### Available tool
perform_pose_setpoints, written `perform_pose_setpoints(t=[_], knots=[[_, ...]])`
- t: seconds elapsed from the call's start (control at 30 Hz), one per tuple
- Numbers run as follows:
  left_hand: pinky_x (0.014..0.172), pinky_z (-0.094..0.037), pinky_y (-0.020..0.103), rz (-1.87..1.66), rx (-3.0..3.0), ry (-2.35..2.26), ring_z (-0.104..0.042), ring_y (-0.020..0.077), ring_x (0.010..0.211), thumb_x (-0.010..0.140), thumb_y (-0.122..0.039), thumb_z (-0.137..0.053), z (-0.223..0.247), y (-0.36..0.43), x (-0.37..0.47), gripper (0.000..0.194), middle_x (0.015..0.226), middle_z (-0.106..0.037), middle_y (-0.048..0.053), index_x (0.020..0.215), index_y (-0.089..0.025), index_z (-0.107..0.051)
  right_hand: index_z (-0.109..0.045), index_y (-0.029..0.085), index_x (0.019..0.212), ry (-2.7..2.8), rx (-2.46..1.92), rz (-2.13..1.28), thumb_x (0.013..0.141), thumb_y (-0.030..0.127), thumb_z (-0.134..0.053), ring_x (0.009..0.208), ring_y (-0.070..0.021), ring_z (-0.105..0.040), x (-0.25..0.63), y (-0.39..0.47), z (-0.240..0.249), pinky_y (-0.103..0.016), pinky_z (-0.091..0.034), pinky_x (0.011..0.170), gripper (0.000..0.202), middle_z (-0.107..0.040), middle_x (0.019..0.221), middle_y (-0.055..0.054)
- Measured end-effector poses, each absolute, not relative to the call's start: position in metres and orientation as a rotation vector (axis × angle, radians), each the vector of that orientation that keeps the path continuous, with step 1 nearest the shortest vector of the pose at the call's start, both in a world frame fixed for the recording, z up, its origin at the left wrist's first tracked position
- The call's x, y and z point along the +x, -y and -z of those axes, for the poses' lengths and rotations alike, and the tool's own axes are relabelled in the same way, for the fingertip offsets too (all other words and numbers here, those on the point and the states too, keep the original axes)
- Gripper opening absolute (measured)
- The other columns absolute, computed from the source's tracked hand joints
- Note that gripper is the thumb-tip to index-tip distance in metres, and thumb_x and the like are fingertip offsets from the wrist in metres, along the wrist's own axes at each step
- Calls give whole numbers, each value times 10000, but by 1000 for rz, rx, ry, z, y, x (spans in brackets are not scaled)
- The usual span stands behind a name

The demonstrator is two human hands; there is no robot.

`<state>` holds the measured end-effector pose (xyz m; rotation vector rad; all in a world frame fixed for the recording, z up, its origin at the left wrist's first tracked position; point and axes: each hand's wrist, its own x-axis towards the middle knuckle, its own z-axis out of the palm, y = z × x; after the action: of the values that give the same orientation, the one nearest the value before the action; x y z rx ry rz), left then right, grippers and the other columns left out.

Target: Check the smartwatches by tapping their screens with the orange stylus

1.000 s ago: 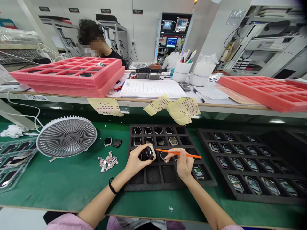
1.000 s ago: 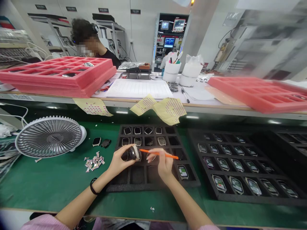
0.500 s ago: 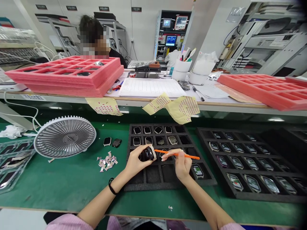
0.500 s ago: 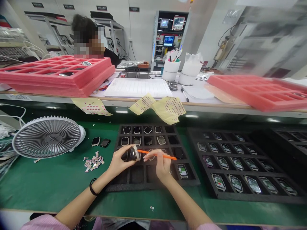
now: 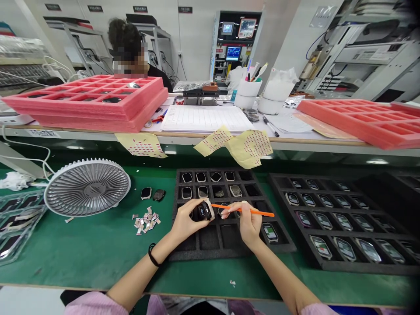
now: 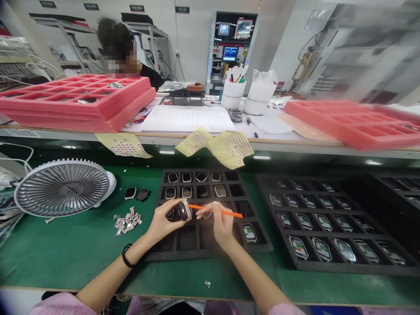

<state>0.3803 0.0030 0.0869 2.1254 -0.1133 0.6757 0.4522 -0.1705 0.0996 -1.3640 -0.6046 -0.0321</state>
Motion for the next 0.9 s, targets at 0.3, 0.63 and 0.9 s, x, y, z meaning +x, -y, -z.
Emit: perform_pose_setpoints(t=[0.3,0.63,0.9], knots=[[835,-549,364,-671,2125,141,-672,245,944,684,-146,-699,-85,-2,380,456,1048,-702,93,1131,-186,-619,-678,198,700,652,-1352,-19,956,449,-387,565,-195,-648,448,169,-104,-352,-534,582,461,-672,602,-52],[863,-544,362,-644,2147,164,-669,243,964,690,-136,-709,-83,-2,381,453,1067,-699,91,1130,-181,-612,-653,197,686,690,-1362,12,968,408,-379,509,-170,-609,449,169,-96,-332,-508,556,446,-665,598,-44],[912,-514,402,-695,2181,177,-618,247,1036,699,-160,-716,-85,-1,382,425,1104,-643,110,1109,-179,-603,-598,208,784,568,-1364,-45,949,414,-438,782,-209,-695,454,162,-95,-387,-557,764,309,-722,821,-49]])
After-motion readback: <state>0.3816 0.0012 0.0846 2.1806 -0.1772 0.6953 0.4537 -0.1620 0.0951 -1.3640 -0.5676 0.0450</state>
